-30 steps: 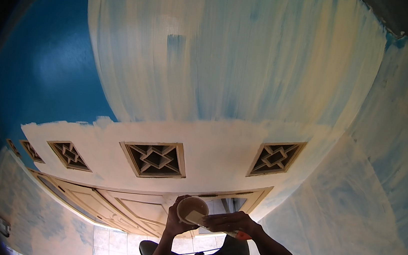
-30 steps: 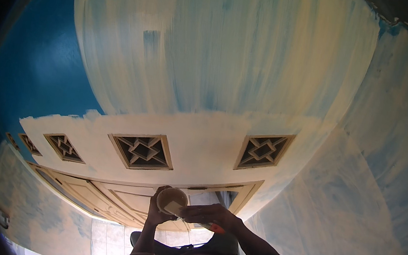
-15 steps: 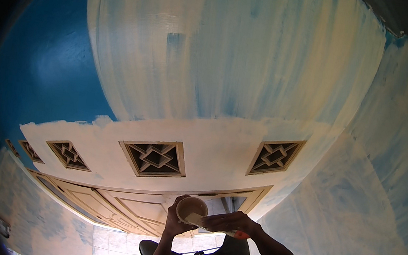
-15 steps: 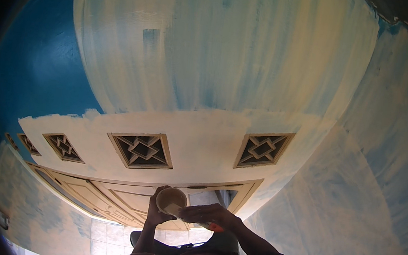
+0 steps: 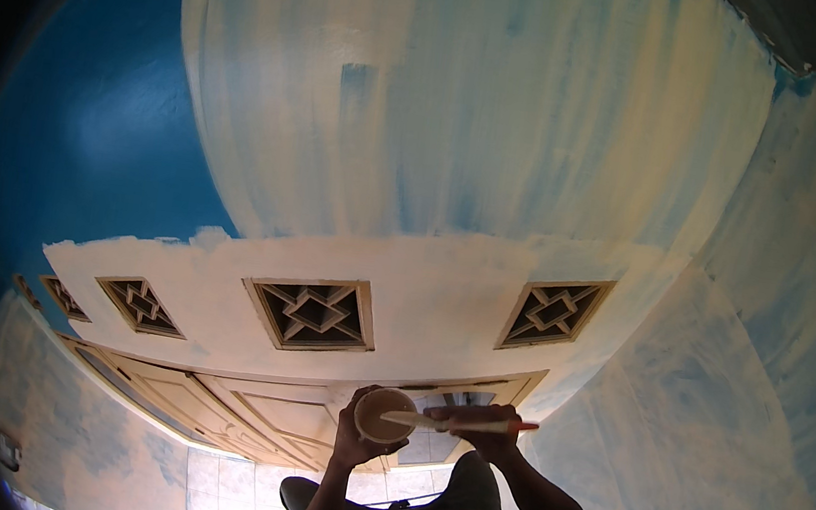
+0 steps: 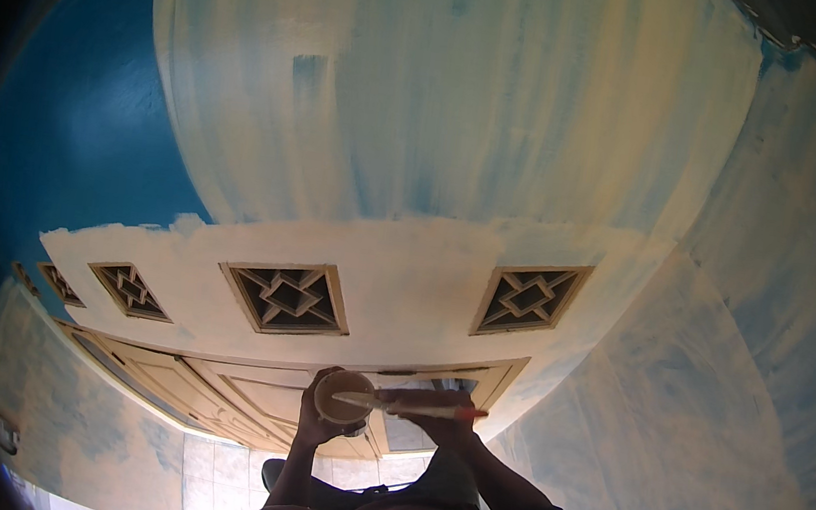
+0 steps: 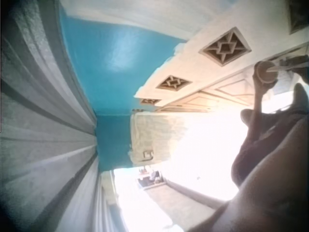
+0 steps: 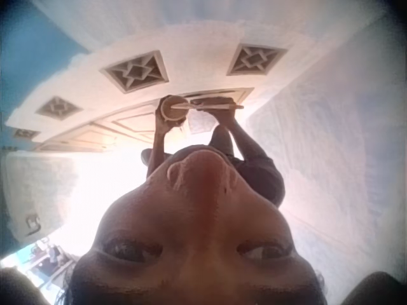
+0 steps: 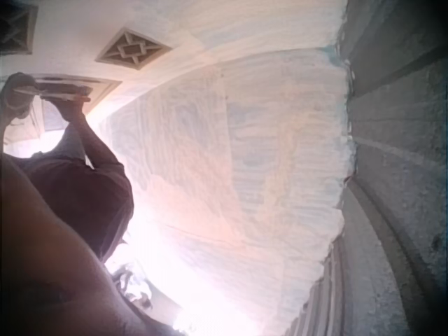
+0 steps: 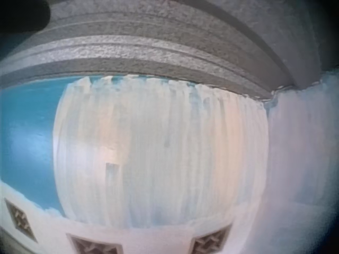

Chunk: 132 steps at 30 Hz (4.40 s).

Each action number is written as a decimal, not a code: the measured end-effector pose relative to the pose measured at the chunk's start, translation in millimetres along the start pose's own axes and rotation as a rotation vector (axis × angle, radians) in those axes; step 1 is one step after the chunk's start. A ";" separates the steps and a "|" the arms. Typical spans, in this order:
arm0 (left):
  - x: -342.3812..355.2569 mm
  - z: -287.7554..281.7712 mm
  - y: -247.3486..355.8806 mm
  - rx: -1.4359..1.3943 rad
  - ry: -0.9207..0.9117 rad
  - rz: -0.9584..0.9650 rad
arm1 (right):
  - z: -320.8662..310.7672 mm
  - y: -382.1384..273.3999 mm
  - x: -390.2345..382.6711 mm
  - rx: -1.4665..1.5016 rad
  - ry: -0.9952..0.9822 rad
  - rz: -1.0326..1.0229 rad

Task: The person paints a ceiling with a brush, applying light blue paint over a white surface. They repeatedly dip the brush into a small container and apply paint in long strokes, working around decorative ceiling vents.

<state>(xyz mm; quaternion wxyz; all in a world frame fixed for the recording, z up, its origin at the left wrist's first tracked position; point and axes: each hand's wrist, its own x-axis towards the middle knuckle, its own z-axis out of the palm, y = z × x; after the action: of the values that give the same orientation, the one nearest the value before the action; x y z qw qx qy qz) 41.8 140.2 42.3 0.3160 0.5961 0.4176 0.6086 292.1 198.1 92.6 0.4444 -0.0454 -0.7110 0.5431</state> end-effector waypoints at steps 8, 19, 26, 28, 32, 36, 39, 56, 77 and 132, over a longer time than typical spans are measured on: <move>-8.1 3.9 -3.0 0.010 0.044 -0.041 | -23.2 4.2 32.6 -0.229 0.593 0.047; -16.4 0.8 9.9 0.112 0.033 -0.057 | -176.2 -270.0 263.2 -0.896 0.389 -1.075; -11.5 1.7 8.2 0.120 0.049 -0.066 | -209.3 -359.7 336.1 -1.065 0.359 -1.204; -11.1 1.3 6.8 0.109 0.050 -0.063 | -216.5 -369.5 350.4 -1.070 0.302 -1.251; -12.5 -2.3 3.9 0.183 0.041 -0.031 | -220.2 -372.1 372.1 -1.112 0.280 -1.268; -12.7 -4.6 3.1 0.206 0.031 -0.049 | -223.4 -371.9 391.6 -1.247 0.325 -1.248; -7.9 -5.3 1.3 0.215 -0.002 -0.011 | -232.2 -355.1 388.7 -1.438 0.501 -1.108; -20.2 -15.7 -5.6 0.098 -0.023 -0.072 | -188.2 -99.2 160.4 -0.759 0.298 -0.605; -19.5 -17.0 -1.7 0.170 0.087 -0.044 | -220.7 -152.9 273.5 -0.296 -0.032 -0.499; -34.6 -23.6 1.6 0.230 0.147 -0.024 | -224.8 -326.5 442.6 -0.051 0.974 -1.454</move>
<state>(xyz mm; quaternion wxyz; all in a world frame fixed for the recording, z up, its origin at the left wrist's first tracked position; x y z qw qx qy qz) 21.7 105.8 29.2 0.2214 0.5773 0.5137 0.5949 315.9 472.4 619.1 0.9337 0.1825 -0.3066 0.0292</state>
